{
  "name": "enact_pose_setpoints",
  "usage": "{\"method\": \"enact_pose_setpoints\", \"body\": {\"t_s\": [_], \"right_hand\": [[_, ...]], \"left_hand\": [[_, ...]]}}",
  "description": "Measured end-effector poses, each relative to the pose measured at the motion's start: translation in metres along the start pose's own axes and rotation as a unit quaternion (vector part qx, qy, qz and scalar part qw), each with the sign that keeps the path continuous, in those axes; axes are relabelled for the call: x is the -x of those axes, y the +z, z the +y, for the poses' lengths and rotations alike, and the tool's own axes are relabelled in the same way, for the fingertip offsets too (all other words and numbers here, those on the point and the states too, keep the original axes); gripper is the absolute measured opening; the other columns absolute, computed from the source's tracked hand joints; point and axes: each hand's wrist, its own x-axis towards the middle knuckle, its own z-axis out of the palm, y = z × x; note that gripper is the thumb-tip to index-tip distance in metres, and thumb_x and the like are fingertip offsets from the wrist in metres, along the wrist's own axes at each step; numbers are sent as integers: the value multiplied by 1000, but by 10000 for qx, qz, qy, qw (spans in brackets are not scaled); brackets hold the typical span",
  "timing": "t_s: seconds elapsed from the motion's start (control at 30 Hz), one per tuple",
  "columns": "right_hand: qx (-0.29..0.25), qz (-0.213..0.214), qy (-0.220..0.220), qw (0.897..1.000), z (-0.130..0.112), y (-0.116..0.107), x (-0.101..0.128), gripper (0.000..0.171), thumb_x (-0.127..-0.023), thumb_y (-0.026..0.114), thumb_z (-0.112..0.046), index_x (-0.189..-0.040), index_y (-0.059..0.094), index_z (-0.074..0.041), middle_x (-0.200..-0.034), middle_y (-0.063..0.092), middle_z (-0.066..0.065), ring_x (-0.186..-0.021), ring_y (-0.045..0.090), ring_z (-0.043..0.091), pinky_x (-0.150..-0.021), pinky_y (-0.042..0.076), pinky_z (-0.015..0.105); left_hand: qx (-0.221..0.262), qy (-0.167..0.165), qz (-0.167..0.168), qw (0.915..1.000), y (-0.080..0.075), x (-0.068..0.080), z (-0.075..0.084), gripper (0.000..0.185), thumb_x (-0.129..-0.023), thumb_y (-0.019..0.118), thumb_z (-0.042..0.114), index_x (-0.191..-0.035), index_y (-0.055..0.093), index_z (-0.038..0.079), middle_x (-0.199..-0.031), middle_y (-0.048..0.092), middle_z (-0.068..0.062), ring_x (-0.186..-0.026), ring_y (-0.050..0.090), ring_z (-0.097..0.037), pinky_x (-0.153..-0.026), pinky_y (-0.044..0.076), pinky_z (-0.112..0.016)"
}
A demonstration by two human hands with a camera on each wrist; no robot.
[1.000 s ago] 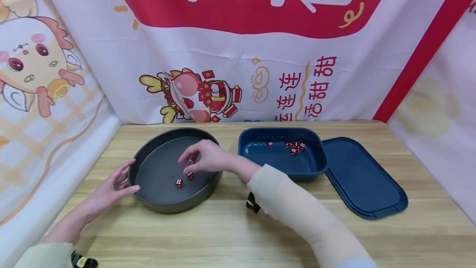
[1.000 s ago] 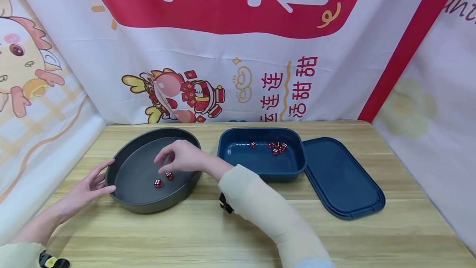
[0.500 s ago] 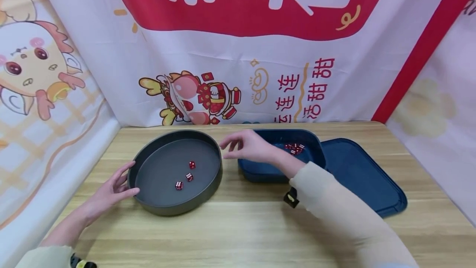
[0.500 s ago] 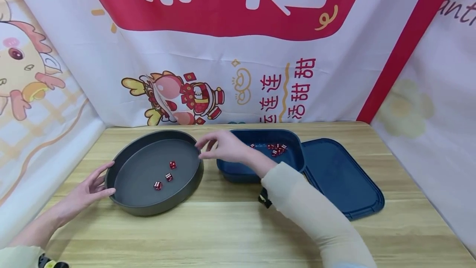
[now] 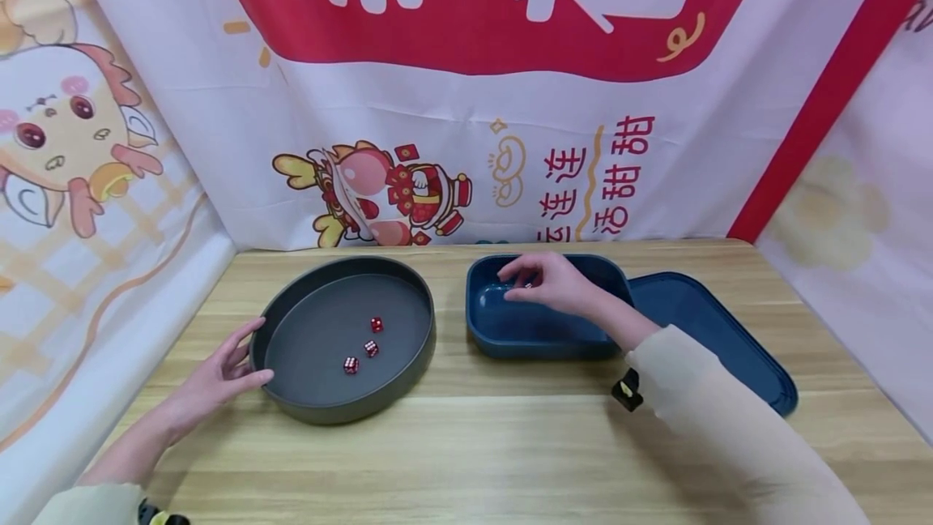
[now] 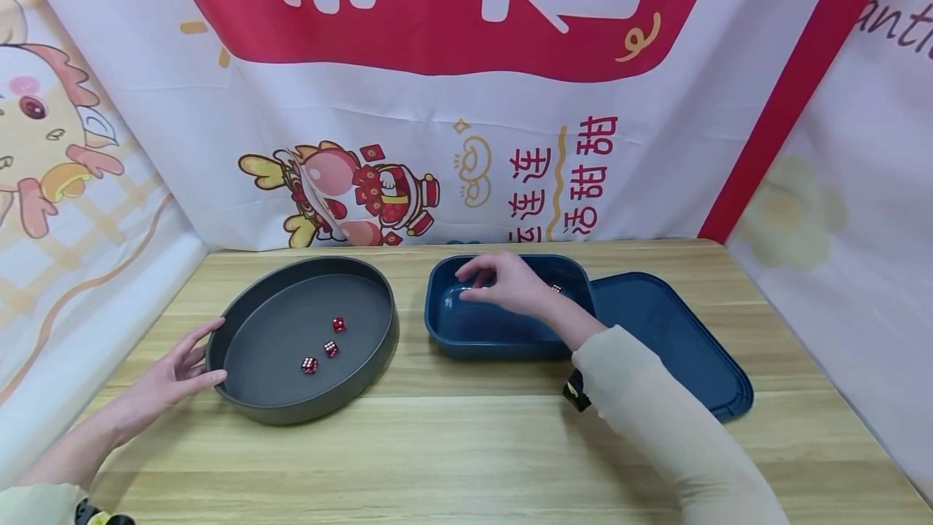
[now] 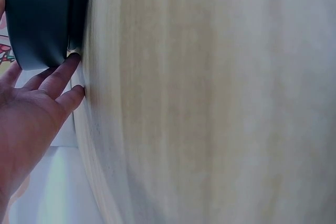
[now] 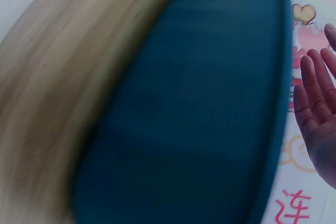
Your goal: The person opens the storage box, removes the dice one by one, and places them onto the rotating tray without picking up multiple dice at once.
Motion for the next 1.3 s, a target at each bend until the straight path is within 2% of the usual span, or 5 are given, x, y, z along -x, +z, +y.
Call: {"method": "enact_pose_setpoints", "body": {"t_s": [0.23, 0.43, 0.87, 1.2, 1.3], "right_hand": [[398, 156, 243, 9988, 22, -3, 6, 32, -84, 78, -16, -114, 70, -7, -103, 69, 4, -86, 62, 17, -72, 53, 32], [611, 116, 524, 9967, 37, -8, 9, 38, -84, 77, -13, -119, 67, -4, -110, 68, 9, -91, 64, 19, -80, 54, 37], [986, -73, 1039, 9897, 58, -12, 2, 43, -87, 75, -13, -126, 62, -2, -118, 64, 15, -98, 62, 25, -83, 52, 41], [1016, -570, 1193, 9860, 66, -5, -2, 41, -91, 70, -15, -129, 61, -4, -107, 66, 9, -90, 60, 21, -79, 51, 37], [1013, -616, 1138, 9864, 66, -3, -3, 38, -91, 70, -14, -126, 63, -5, -105, 66, 8, -90, 60, 20, -81, 51, 38]], "left_hand": [[-131, -57, -34, 9999, 1, -3, 2, 87, -95, 65, 18, -157, 5, 19, -151, 12, -39, -132, 22, -58, -101, 31, -54], [-31, -24, -52, 10000, 1, -7, 2, 87, -95, 66, 17, -157, 5, 18, -152, 12, -37, -133, 21, -57, -96, 43, -28], [-26, -100, -54, 9999, 1, -4, 3, 88, -95, 64, 15, -157, 3, 17, -153, 10, -36, -134, 20, -58, -101, 31, -57], [-33, -82, -35, 10000, -1, -2, 3, 87, -95, 65, 15, -157, 4, 17, -152, 12, -38, -133, 21, -58, -101, 33, -54], [32, -70, -41, 10000, -1, -1, 2, 87, -95, 65, 14, -157, 4, 17, -152, 12, -38, -133, 21, -58, -99, 41, -37]]}}
